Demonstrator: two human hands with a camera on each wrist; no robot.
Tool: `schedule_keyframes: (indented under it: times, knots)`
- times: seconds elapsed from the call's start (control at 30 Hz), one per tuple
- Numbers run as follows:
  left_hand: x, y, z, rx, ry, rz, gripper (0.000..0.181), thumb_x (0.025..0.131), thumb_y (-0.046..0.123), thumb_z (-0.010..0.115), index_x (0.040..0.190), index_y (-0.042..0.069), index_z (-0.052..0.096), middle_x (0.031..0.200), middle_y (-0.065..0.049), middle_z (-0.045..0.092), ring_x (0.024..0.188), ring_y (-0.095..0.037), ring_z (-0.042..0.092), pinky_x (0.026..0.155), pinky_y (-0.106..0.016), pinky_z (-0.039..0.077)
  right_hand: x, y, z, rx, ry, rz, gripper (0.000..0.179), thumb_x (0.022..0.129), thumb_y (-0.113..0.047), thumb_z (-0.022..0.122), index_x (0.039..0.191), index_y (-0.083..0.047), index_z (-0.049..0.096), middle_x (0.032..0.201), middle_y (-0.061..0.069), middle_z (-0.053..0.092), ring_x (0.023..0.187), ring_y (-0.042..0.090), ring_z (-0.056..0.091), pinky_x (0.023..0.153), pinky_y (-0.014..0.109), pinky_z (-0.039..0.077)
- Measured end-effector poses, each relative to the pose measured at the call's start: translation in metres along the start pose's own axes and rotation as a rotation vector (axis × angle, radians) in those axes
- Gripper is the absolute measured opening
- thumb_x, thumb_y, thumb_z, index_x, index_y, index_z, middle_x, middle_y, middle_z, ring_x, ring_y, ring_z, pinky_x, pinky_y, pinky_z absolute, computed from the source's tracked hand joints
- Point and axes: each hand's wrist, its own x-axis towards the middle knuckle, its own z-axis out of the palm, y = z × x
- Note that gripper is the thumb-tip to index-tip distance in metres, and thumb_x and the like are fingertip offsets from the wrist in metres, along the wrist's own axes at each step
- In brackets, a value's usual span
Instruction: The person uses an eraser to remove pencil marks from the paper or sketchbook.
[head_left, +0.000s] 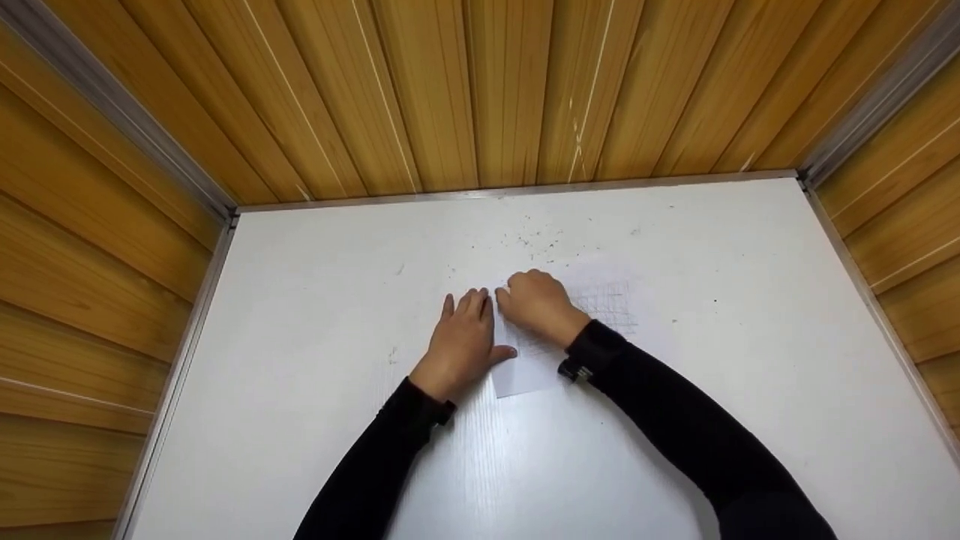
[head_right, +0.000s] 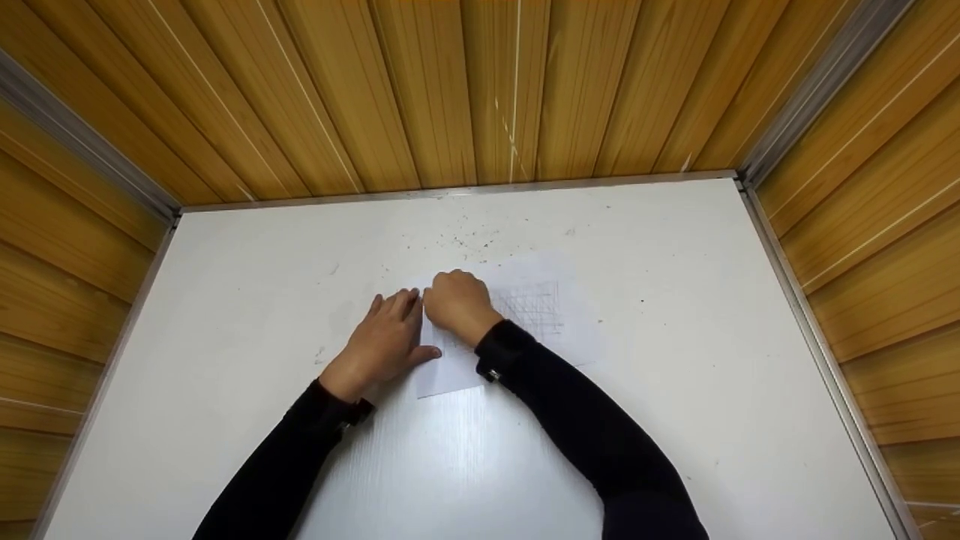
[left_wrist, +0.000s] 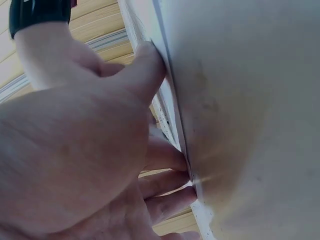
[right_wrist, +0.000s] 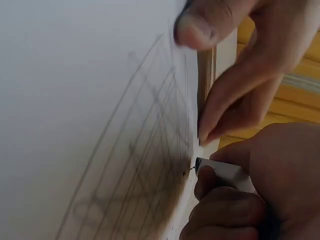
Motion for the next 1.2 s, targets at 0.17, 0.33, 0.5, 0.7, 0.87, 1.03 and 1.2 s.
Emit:
schedule_keyframes:
  times: [0.17, 0.33, 0.5, 0.7, 0.87, 1.03, 1.2]
  knots:
    - [0.0, 0.001, -0.001, 0.001, -0.02, -0.005, 0.108, 0.099, 0.071, 0.067, 0.167, -0.008, 0.038, 0.172, -0.02, 0.043, 0.165, -0.034, 0.038, 0.137, -0.062, 0.031, 0.004, 0.013, -0.001, -0.003, 0.035, 0.015, 0.045, 0.108, -0.034, 0.055, 0.107, 0.004, 0.078, 0.11, 0.027, 0.078, 0.104, 0.045, 0.074, 0.09, 0.059, 0.062]
    - [0.0, 0.002, -0.001, 0.02, -0.058, -0.023, 0.109, 0.1, 0.073, 0.064, 0.168, -0.007, 0.038, 0.176, -0.02, 0.04, 0.166, -0.034, 0.036, 0.138, -0.061, 0.028, -0.008, 0.077, -0.034, 0.08, -0.013, 0.138, 0.057, 0.109, -0.039, 0.049, 0.133, 0.008, 0.072, 0.136, 0.033, 0.071, 0.126, 0.052, 0.068, 0.11, 0.063, 0.056]
    - [0.0, 0.002, -0.003, 0.018, -0.068, -0.03, 0.109, 0.1, 0.073, 0.064, 0.169, -0.007, 0.037, 0.177, -0.02, 0.039, 0.167, -0.035, 0.035, 0.139, -0.061, 0.027, -0.025, 0.139, -0.065, 0.092, 0.0, 0.247, 0.064, 0.111, -0.039, 0.046, 0.147, 0.011, 0.063, 0.152, 0.038, 0.061, 0.139, 0.055, 0.06, 0.119, 0.066, 0.048]
    - [0.0, 0.005, -0.001, 0.022, -0.063, -0.029, 0.109, 0.099, 0.073, 0.065, 0.168, -0.007, 0.038, 0.176, -0.02, 0.04, 0.166, -0.035, 0.037, 0.138, -0.06, 0.028, -0.035, 0.154, -0.071, 0.059, 0.051, 0.255, 0.06, 0.112, -0.036, 0.044, 0.133, 0.014, 0.069, 0.133, 0.038, 0.069, 0.115, 0.05, 0.066, 0.102, 0.063, 0.055]
    - [0.002, 0.004, -0.002, 0.02, -0.078, -0.025, 0.109, 0.1, 0.073, 0.063, 0.169, -0.006, 0.036, 0.177, -0.02, 0.038, 0.167, -0.036, 0.035, 0.139, -0.06, 0.026, -0.031, 0.116, -0.053, 0.111, 0.064, 0.197, 0.06, 0.113, -0.038, 0.044, 0.138, 0.011, 0.069, 0.139, 0.037, 0.069, 0.125, 0.051, 0.067, 0.111, 0.065, 0.054]
    - [0.003, 0.001, -0.002, 0.022, -0.052, -0.024, 0.108, 0.099, 0.073, 0.065, 0.168, -0.007, 0.038, 0.176, -0.02, 0.04, 0.167, -0.036, 0.037, 0.138, -0.061, 0.027, -0.014, 0.048, -0.029, 0.089, 0.004, 0.096, 0.056, 0.114, -0.041, 0.049, 0.132, 0.006, 0.073, 0.13, 0.03, 0.074, 0.119, 0.047, 0.071, 0.108, 0.061, 0.057]
    - [0.002, -0.002, 0.001, -0.01, -0.015, -0.01, 0.108, 0.098, 0.071, 0.069, 0.166, -0.007, 0.041, 0.171, -0.02, 0.045, 0.163, -0.036, 0.041, 0.136, -0.063, 0.03, 0.004, -0.003, -0.004, 0.005, -0.023, -0.008, 0.052, 0.113, -0.039, 0.05, 0.12, 0.005, 0.076, 0.121, 0.028, 0.077, 0.114, 0.046, 0.073, 0.099, 0.059, 0.061]
